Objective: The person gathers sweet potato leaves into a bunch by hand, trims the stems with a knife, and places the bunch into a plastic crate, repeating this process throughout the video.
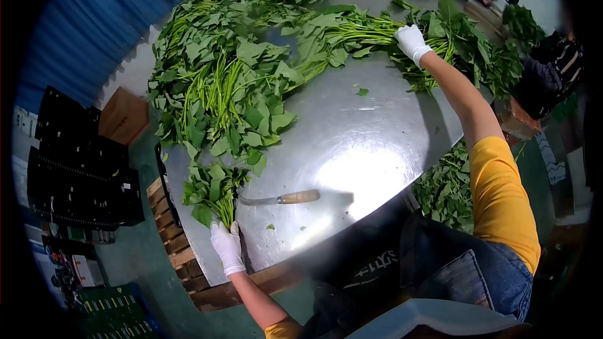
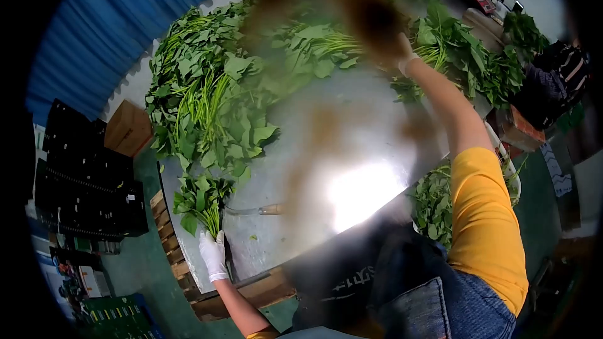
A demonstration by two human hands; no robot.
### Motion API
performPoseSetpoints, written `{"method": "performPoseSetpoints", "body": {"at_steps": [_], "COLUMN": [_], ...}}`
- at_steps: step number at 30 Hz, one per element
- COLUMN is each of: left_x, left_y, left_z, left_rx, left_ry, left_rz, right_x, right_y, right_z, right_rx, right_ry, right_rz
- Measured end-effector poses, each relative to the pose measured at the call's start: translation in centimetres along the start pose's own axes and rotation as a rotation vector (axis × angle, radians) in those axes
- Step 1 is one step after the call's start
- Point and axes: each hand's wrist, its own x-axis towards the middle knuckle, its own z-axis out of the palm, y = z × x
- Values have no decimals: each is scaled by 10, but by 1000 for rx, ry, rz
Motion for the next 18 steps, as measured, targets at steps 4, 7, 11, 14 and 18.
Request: {"method": "performPoseSetpoints", "body": {"at_steps": [4, 7, 11, 14, 18], "left_x": [0, 0, 0, 0, -1], "left_y": [-7, -6, -1, -3, -8], "left_z": [7, 7, 3, 6, 12], "left_rx": [23, 55, -3, 13, 90], "left_ry": [22, 9, 5, 30, 39], "left_rz": [15, 10, -18, -9, -18], "right_x": [1, 1, -3, -5, -4], "right_y": [4, 24, 33, 43, 40], "right_z": [12, 48, 56, 81, 61], "right_rx": [-27, 5, 62, 157, 202], "right_ry": [-1, -7, 12, 87, 93], "right_rz": [20, 58, 63, 85, 87]}}
